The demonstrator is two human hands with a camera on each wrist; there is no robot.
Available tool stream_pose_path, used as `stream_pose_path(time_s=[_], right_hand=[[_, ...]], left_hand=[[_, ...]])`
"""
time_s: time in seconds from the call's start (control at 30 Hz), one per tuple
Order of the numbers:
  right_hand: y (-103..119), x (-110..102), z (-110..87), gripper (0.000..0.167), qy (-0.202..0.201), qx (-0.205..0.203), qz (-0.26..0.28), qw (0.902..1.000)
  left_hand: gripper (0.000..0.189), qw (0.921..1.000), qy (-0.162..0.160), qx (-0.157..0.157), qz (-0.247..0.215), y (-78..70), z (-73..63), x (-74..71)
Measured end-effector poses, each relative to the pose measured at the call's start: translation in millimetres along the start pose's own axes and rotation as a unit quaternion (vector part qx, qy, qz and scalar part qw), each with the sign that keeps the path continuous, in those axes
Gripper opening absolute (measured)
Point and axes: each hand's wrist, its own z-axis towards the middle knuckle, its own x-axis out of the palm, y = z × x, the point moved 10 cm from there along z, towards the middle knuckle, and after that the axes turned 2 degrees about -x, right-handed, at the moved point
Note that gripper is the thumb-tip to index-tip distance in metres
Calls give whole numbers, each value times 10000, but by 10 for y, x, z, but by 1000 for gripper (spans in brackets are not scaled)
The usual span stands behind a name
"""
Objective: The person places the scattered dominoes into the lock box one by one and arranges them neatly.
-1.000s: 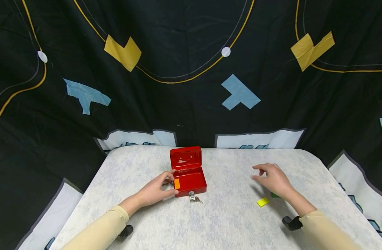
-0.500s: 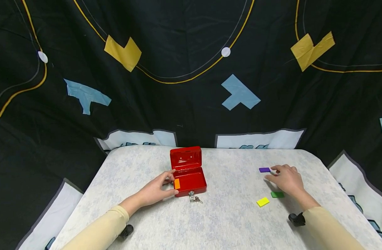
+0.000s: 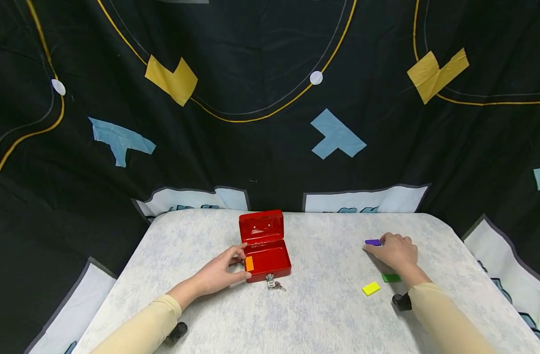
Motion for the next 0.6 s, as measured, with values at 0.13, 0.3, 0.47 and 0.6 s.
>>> stream_pose_path(time_s=[0.13,0.3,0.47,0.6], right_hand=[[15,36,23,73,-19,-8,-36,10000],[3,45,30,73,-68,35,-51,10000],[5,19,38,73,-114,47,-122,9998],[-17,18,38,73,-139,109,-212,9996]], left_hand=[[47,10000,-21,-32,87,7,-17,-3],[46,10000,-20,2,76,1,-22,-12],[47,10000,-18,-38,62,16,-14,-15],[47,10000,10,9,8,-8,7,2]])
